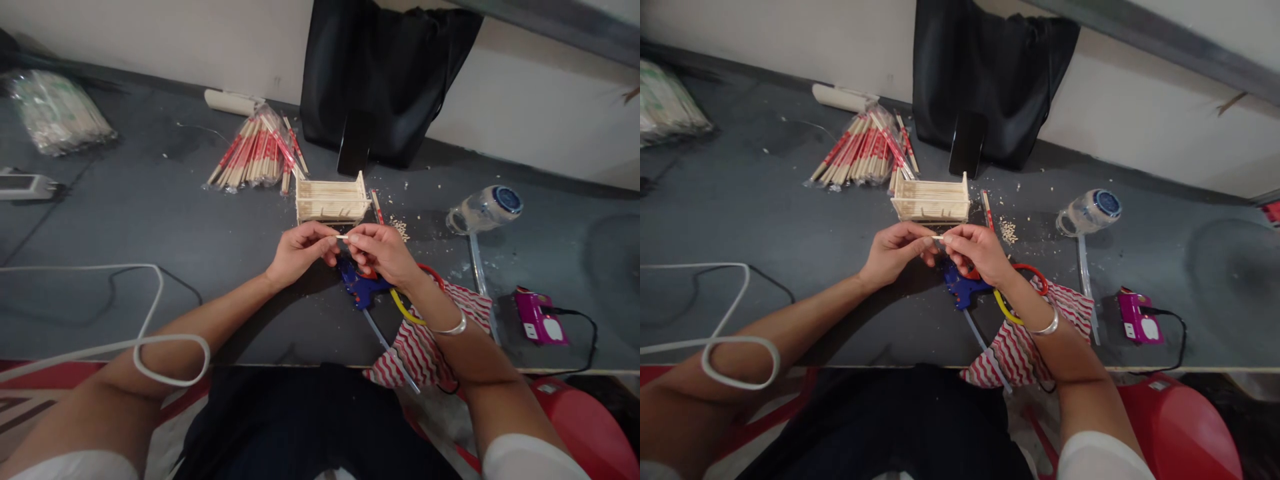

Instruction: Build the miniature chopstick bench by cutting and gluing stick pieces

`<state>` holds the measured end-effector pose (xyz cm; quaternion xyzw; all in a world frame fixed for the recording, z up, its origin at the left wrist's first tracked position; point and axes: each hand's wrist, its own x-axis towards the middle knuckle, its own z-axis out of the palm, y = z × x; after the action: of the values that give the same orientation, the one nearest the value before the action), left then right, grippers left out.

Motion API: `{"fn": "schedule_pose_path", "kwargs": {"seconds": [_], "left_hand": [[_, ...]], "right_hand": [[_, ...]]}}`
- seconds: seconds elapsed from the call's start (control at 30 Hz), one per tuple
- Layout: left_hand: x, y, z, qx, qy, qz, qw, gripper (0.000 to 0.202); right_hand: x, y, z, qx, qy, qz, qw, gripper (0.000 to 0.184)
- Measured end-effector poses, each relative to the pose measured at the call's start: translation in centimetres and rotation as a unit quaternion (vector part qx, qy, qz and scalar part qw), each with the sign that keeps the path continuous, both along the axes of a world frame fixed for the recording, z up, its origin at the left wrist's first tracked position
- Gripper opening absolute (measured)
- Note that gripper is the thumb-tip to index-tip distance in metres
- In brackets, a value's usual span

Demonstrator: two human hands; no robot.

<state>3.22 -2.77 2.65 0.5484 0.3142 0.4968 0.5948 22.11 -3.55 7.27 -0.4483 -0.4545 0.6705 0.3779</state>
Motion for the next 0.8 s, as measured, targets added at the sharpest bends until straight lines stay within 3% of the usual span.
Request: {"fn": "schedule_pose_path", "kwargs": {"seconds": [0.23,0.6,0.7,0.8], "left_hand": [[-0.06,-0.03,0.26,-0.015,-0.015,-0.017,1.000,0.039],[0.23,-0.21,0.55,-0.116,-0.058,-0.083,0.988,0.035],[0.17,-0.21,0.52,-0.111,-0.077,-0.079,0.988,0.027],[0.01,-0.20,0.96,-0.093,-0.096,-0.070,0.989,0.022]], "right_hand": [[0.02,-0.01,-0.24,0.015,-0.004,-0.001,1.000,0.027],[-0.24,-0.01,-0.30,0.008,-0.026,0.013,1.000,0.023],[0.06,0.32,-0.46,0.049,-0.062,0.002,0.997,0.030],[0.43,0.63,-0.49,0.156,-0.170,0.004,0.973,0.036]]}}
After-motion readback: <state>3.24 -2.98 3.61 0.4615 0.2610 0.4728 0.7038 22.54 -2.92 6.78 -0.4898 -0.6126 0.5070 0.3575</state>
